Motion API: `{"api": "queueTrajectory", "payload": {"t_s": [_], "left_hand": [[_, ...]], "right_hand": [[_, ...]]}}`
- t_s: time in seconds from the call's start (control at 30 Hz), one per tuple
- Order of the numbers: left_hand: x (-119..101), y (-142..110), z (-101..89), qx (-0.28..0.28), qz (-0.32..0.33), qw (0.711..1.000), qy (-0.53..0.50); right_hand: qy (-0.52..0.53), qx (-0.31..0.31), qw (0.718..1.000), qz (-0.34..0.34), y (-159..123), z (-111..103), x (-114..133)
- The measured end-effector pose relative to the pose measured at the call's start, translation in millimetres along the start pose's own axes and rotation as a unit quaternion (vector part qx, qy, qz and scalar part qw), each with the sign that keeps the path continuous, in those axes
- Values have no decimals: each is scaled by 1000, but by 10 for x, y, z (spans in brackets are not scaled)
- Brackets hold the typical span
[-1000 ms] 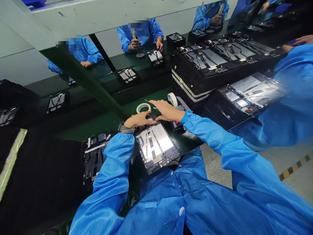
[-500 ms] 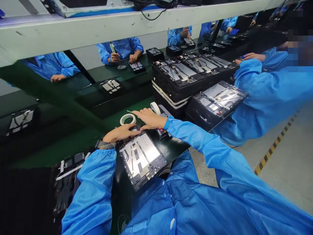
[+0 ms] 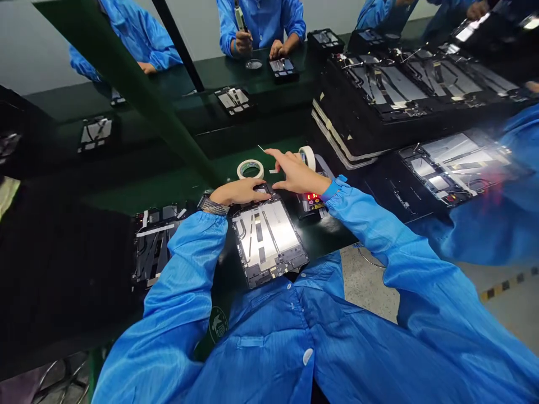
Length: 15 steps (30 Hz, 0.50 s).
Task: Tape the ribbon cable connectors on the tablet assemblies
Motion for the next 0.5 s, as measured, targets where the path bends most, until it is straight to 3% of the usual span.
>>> {"api": "queueTrajectory", "payload": {"t_s": [0.17, 0.33, 0.5], "left_hand": [[-20, -38, 21, 35, -11, 999, -33], [-4, -24, 43, 50, -11, 997, -62], [18, 2, 21, 30, -10, 999, -39]], "right_hand": [[4, 22, 1000, -10, 4, 136, 21], [64, -4, 998, -24, 51, -45, -29], [163, 127, 978, -19, 72, 56, 84]]}}
Point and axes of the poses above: each hand's wrist, its own y-axis towards the middle knuckle, its own z-axis out of the palm, x = y × z, the point moved 8 cm from there along y, towards the middle knuckle, and after that the axes turned 13 degrees about -z, right-handed, at the moved point
